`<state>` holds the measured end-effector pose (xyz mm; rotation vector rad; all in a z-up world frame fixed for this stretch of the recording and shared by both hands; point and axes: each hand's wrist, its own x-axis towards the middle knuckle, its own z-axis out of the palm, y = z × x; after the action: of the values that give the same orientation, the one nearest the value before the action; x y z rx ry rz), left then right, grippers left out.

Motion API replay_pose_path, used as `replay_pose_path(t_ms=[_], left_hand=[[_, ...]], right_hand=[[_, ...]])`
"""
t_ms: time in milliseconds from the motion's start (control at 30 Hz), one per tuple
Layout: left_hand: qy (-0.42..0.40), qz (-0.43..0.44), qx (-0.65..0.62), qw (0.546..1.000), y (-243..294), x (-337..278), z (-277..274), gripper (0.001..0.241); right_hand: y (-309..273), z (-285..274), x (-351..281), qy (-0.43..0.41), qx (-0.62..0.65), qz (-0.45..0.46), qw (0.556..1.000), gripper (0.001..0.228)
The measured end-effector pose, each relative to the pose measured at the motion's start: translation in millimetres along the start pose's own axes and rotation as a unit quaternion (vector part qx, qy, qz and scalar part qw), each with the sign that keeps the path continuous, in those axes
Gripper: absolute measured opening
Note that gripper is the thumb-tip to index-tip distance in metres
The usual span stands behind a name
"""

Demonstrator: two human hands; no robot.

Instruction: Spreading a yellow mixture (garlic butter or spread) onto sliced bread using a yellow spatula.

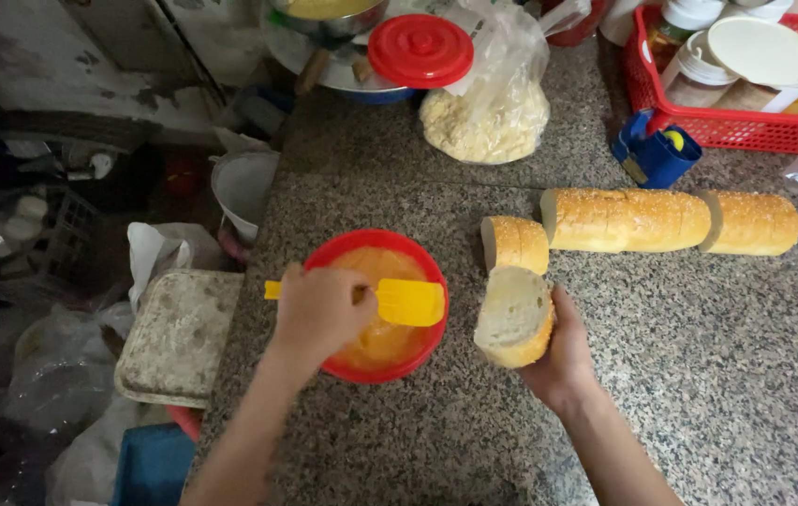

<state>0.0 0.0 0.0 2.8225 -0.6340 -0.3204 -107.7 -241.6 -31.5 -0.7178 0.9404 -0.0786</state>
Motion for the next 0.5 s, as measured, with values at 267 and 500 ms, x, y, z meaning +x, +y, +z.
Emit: replay_pose_path(t_ms=[267,500], left_hand=[[0.264,0.145,-0.014,0.954,25.2,-36.5,-37.0,0.020],[0.416,0.263,0.242,0.836,32.4,-43.4,9.9,0.024]], right_hand=[[-13.2,33.6,-12.5,-0.050,-0.023,-0.026,0.998,0.069],[-6.2,38.3,-8.2,-0.106,0.003,-0.013,0.994,0.063]])
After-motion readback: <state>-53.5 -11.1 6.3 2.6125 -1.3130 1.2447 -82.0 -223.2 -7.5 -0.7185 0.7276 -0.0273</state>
